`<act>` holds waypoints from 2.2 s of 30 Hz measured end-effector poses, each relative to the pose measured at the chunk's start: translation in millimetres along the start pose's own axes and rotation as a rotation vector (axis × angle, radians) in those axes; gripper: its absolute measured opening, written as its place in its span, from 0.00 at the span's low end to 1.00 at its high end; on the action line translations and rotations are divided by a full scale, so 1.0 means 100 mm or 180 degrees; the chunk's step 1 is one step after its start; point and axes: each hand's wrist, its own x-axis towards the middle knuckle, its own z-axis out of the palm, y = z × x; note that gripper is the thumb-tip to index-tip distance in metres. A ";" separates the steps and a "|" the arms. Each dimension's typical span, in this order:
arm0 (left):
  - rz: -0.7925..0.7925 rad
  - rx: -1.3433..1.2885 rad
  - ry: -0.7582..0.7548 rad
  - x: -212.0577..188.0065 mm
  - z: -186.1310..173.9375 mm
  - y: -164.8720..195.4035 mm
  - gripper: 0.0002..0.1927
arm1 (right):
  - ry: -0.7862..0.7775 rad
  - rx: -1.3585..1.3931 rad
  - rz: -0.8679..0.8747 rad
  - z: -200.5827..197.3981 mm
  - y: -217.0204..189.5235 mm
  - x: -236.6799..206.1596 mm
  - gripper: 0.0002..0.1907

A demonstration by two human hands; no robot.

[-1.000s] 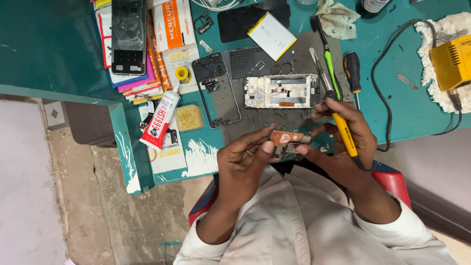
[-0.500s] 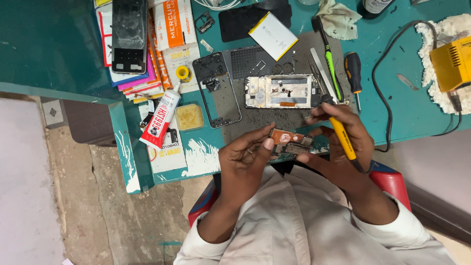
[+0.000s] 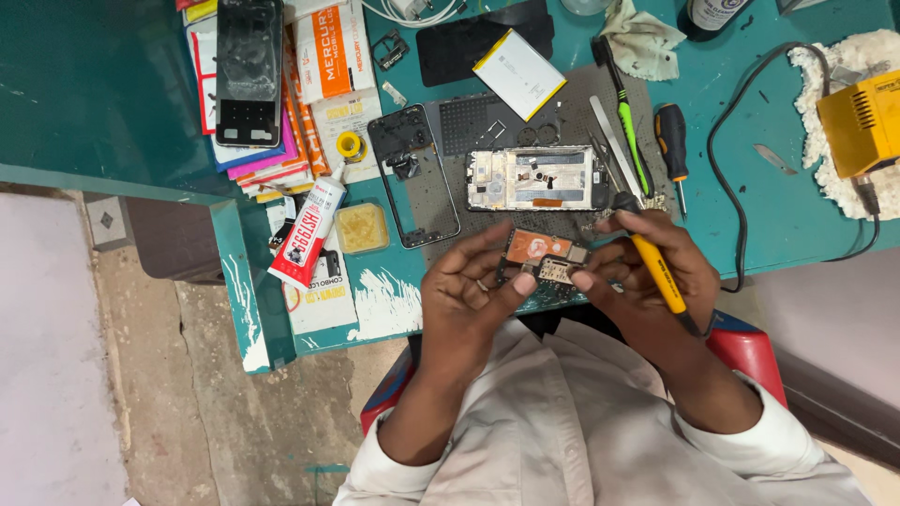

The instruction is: The person holds a small circuit board and uses a soldering iron to work on its components. They repeatedly touch the tip to various points on the board, flip it over, and continue soldering. The person places the board down and sets the soldering iron in its stand.

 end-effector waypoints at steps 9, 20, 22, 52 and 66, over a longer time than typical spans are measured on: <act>0.0311 -0.0392 0.0591 0.08 -0.24 -0.16 0.14 | -0.0223 -0.0924 -0.1507 -0.17 -0.02 -0.03 0.23; 0.0173 -0.0425 0.0481 0.08 -0.22 -0.03 0.12 | -0.0797 -0.1771 -0.2022 -0.29 0.04 -0.01 0.11; 0.0174 -0.0442 0.0464 0.06 -0.22 -0.02 0.12 | -0.0802 -0.1774 -0.2016 -0.29 0.02 0.01 0.10; 0.0050 -0.0583 0.0300 0.03 -0.21 0.03 0.12 | -0.0715 -0.1000 -0.1177 -0.37 0.02 -0.03 0.15; 0.0032 -0.0542 0.0333 0.02 -0.19 0.03 0.12 | -0.0649 -0.1207 -0.1616 -0.39 0.05 -0.01 0.12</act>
